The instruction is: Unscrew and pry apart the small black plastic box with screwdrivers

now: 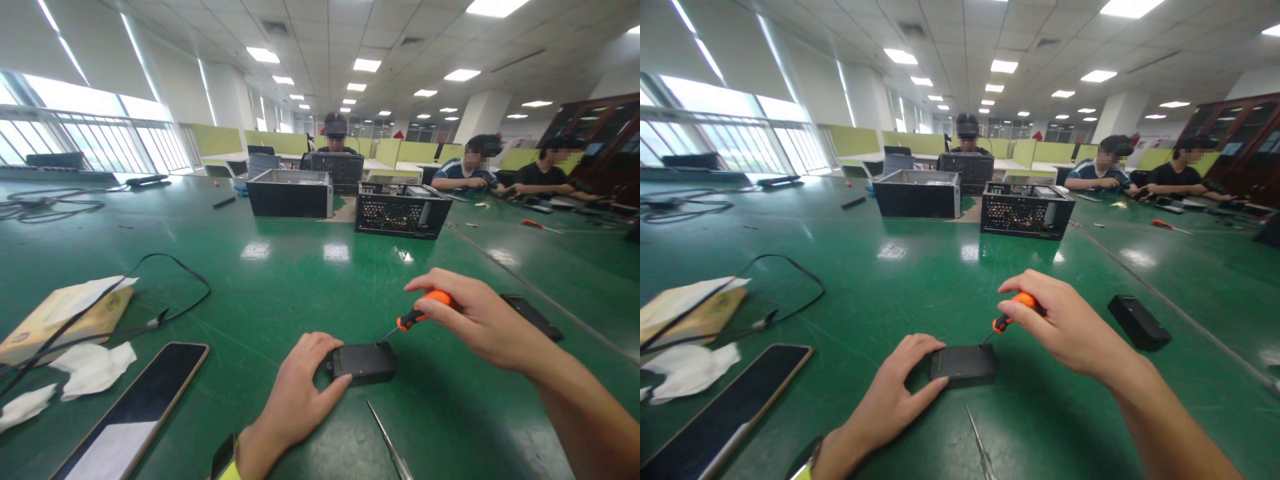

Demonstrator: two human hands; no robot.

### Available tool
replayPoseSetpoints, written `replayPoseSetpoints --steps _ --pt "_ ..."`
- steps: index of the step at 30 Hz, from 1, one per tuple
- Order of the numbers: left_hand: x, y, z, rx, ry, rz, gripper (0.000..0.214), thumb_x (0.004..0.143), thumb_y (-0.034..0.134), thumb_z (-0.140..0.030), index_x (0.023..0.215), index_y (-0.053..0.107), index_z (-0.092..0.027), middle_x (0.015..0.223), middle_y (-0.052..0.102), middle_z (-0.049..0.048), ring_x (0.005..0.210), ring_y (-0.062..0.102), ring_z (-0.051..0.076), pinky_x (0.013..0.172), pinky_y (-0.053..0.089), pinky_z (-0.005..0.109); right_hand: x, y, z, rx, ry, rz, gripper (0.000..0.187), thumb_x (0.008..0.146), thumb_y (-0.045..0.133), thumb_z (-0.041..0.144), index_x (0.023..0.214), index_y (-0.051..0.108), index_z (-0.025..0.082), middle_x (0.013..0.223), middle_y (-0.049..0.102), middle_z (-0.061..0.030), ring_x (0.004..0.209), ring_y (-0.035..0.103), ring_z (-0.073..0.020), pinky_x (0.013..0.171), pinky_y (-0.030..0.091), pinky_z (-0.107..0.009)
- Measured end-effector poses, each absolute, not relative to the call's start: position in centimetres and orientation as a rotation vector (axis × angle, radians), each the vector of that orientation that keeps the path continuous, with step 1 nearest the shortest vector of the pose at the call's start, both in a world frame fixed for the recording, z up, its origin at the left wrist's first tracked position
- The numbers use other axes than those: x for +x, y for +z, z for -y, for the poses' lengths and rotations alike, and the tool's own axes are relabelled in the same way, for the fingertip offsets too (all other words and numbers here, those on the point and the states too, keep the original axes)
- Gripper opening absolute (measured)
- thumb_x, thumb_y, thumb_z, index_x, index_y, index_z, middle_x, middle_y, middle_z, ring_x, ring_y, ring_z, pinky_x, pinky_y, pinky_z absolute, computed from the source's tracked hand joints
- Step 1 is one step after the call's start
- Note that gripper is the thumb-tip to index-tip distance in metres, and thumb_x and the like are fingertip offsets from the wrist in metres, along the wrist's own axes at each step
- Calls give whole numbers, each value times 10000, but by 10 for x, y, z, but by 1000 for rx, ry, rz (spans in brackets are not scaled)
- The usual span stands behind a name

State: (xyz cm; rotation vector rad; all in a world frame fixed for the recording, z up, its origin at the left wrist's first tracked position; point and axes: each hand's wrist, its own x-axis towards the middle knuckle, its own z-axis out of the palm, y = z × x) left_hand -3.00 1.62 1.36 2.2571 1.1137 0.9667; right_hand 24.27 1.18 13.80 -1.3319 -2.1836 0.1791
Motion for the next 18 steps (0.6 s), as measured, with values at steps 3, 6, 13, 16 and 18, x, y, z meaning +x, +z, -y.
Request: replayPoseSetpoints --steps 3,6,13,16,18 --pt "-31 11 -16 2262 955 -1102 304 828 673 -227 1120 588 -227 1088 619 75 1012 583 260 897 503 428 228 143 -16 -1320 138 2129 302 925 554 403 1152 654 232 923 705 -35 687 633 -146 607 498 -256" --pt "-32 10 -16 2265 940 -1102 300 836 671 -229 1123 584 -226 1091 616 74 1022 575 260 908 492 428 220 138 -17 -1253 119 2092 290 915 580 382 1149 674 239 915 722 -19 614 628 -117 556 482 -231" --pt "-31 11 -16 2270 934 -1105 295 840 669 -235 1122 581 -225 1081 617 72 1008 573 259 897 489 425 224 134 -16 -1339 -126 2064 305 859 619 519 825 718 233 665 696 -1 545 608 -146 543 443 -263" --pt "-31 12 -16 2272 937 -1102 291 840 668 -241 1118 584 -222 1081 618 76 1005 575 262 894 490 426 230 137 -15 -1332 -44 2104 276 892 588 440 1040 697 234 844 718 -25 620 623 -148 564 467 -263" --pt "-31 12 -16 2274 936 -1100 298 839 669 -240 1124 582 -220 1085 616 77 1011 573 263 894 489 424 232 138 -15 -1306 37 2124 272 908 573 390 1109 673 236 885 708 -21 612 605 -129 547 460 -247"
